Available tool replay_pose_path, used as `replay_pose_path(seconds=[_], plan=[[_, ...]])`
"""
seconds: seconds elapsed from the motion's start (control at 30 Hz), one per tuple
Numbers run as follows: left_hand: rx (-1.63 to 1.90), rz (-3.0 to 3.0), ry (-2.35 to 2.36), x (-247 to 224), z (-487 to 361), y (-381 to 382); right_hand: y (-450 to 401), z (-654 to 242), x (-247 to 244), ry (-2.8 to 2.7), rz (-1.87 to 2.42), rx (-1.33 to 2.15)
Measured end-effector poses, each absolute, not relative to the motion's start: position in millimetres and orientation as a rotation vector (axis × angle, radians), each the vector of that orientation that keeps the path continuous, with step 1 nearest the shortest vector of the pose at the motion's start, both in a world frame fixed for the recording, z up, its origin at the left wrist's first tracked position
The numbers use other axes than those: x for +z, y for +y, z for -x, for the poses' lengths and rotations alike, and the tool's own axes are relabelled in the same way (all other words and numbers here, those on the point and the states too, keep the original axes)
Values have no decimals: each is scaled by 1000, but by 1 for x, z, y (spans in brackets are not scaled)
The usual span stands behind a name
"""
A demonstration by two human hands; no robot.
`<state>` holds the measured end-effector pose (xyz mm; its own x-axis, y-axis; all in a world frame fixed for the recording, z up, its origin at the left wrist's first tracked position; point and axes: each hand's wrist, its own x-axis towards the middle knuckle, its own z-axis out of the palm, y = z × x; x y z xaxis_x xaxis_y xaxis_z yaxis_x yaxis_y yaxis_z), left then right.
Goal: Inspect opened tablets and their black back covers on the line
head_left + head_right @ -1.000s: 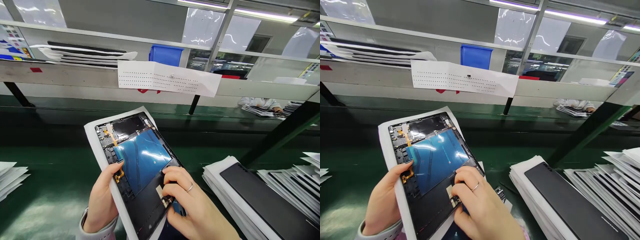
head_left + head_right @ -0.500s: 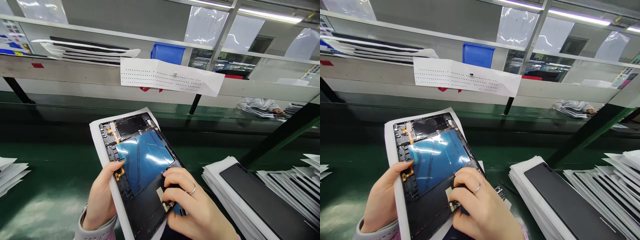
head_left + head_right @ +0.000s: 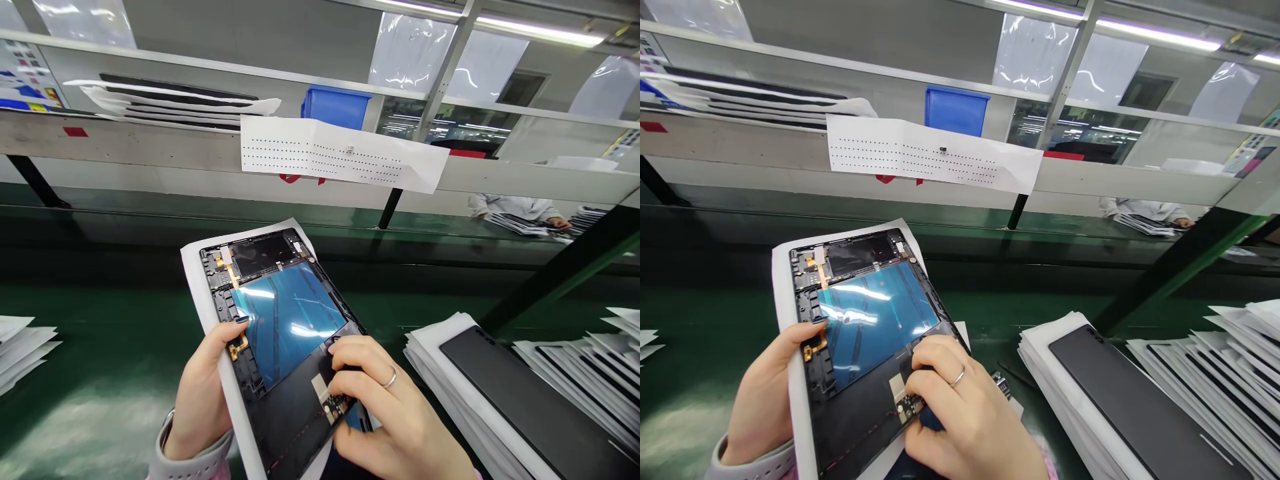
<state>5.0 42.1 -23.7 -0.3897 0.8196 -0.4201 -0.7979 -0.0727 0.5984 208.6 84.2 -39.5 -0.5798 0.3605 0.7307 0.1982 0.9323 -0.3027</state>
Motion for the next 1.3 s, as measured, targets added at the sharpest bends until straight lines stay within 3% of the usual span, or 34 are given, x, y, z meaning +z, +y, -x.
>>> replay_pose_path(seconds=[0.33, 0.47, 0.67, 0.83, 0.93, 1.3], plan=[[1757, -72, 1003, -6, -16, 37, 77, -211, -26, -2293, 352, 186], [1733, -60, 982, -4, -19, 39, 72, -224, -27, -2214, 358, 467], [1814, -86, 1122, -10, -15, 38, 92, -234, -40, -1538, 960, 830], [1661, -111, 966, -13, -19, 34, 108, -226, -36, -1481, 799, 1501], [1642, -162, 872, -14, -24, 34, 105, -221, -29, -1392, 791, 1690], [1380, -381, 495, -31, -8, 36, 95, -225, -33, -1356, 984, 1318]])
